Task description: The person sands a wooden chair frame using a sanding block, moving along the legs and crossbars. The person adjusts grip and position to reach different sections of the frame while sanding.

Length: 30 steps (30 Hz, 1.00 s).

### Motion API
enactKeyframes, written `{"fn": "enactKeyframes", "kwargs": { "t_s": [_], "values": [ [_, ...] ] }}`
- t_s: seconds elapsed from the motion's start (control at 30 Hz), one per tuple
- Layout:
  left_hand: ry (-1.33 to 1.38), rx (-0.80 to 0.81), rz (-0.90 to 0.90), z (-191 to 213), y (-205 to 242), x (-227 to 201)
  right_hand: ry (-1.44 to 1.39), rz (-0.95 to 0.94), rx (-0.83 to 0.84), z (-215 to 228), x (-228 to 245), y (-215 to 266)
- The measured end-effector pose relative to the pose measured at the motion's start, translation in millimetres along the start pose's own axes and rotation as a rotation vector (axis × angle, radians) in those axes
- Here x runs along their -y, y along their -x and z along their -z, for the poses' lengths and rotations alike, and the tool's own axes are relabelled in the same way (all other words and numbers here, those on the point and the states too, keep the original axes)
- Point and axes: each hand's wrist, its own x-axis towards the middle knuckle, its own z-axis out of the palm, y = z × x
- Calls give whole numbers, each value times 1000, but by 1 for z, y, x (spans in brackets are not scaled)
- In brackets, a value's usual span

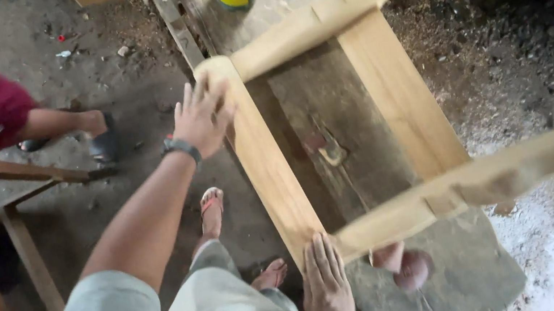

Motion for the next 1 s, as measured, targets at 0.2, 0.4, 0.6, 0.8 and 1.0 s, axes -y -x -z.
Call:
{"fn": "enactKeyframes", "kwargs": {
  "t_s": [0.2,0.4,0.6,0.8,1.0],
  "values": [
    [541,-212,239,-46,-117,76,63,23,211,-46,-13,-115],
    [718,-352,140,-69,-119,89,9,227,22,-151,-17,-337],
    [923,-405,-201,-38,-131,86,-96,167,83,-135,-19,-318],
    [1013,-539,-124,-49,-137,82,-78,48,58,-154,-10,-369],
    [931,-489,-147,-40,-126,74,-88,-44,-108,-142,2,-355]
  ]
}}
